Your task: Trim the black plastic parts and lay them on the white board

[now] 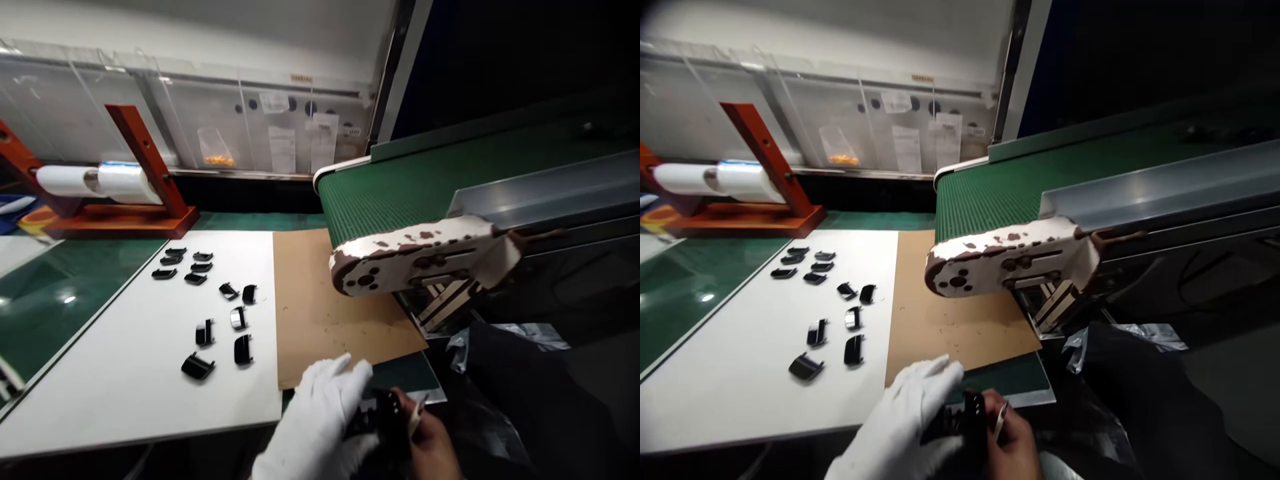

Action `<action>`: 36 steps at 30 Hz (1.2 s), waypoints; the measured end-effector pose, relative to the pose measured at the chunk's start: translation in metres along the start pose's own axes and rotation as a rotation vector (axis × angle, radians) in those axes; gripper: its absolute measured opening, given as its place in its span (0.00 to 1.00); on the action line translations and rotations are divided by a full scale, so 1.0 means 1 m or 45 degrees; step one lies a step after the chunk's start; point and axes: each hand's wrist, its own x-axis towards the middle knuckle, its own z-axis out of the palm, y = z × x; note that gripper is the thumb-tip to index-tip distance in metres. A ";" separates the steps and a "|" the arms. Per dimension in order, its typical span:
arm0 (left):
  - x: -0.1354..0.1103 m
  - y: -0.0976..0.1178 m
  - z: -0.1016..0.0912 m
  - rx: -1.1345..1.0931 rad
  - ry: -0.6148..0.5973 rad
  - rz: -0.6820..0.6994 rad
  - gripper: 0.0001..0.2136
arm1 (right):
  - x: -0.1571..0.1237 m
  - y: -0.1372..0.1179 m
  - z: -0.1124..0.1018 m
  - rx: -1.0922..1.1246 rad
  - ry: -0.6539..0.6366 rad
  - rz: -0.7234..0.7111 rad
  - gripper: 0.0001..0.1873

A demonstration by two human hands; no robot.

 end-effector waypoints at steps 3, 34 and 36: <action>-0.012 -0.008 -0.011 -0.285 0.009 -0.309 0.40 | 0.004 0.000 0.000 0.115 0.073 0.100 0.19; -0.005 -0.007 -0.009 -0.469 -0.032 -0.286 0.45 | -0.001 -0.030 0.016 0.203 -0.029 0.194 0.16; -0.003 -0.007 -0.011 -0.415 -0.041 -0.224 0.43 | -0.001 -0.030 0.016 0.205 -0.036 0.212 0.17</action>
